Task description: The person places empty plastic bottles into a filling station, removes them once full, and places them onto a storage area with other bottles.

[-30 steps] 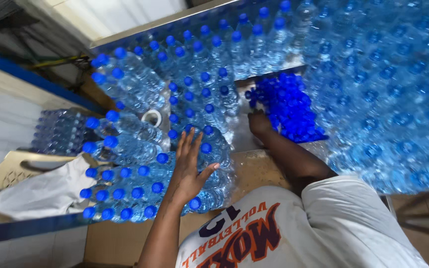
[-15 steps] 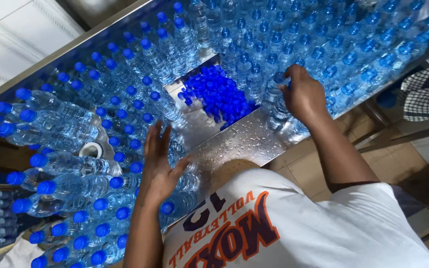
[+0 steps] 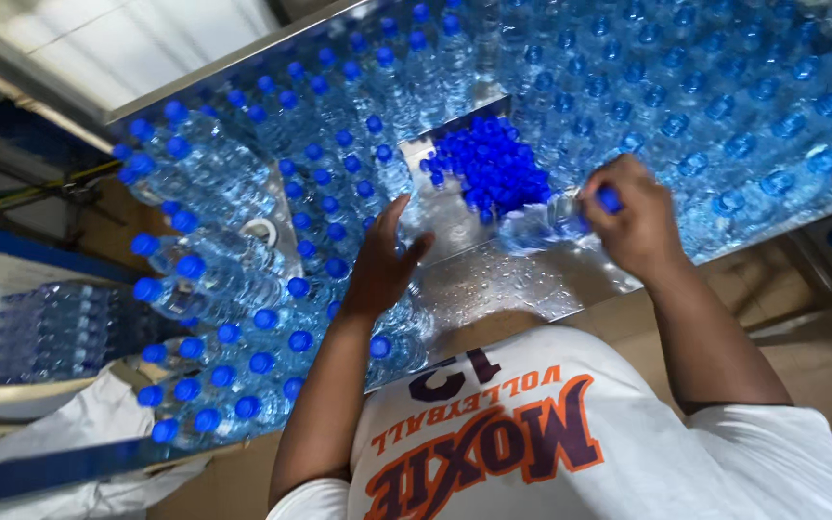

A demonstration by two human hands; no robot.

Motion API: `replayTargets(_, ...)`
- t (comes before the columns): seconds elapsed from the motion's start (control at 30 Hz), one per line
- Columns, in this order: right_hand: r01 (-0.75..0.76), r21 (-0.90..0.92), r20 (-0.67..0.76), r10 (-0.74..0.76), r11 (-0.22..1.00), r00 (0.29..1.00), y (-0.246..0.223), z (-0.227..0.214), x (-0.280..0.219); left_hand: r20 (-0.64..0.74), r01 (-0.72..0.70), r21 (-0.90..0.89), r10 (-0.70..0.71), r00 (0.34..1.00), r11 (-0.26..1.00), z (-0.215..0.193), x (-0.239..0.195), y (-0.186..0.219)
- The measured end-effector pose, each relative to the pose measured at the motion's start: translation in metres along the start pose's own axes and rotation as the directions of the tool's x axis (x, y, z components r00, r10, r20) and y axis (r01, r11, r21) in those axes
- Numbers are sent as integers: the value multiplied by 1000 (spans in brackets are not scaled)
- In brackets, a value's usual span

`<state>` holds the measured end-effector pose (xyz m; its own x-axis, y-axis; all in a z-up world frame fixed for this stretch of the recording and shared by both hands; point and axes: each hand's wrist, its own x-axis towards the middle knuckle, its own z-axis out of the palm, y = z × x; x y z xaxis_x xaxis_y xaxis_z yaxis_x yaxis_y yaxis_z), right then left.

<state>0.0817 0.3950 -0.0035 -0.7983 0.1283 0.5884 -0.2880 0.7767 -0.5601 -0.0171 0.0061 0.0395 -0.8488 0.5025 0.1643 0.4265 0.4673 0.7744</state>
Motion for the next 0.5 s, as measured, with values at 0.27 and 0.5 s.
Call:
replayTargets(0.27, -125, 665, -32, 195, 737, 980, -34, 98, 69, -312, 64, -404, -203, 928, 913, 15, -4, 23)
replayTargets(0.5, -523, 785, 531, 74, 332, 844, -86, 64, 77, -129, 176, -761, -412, 902, 624, -48, -10, -6)
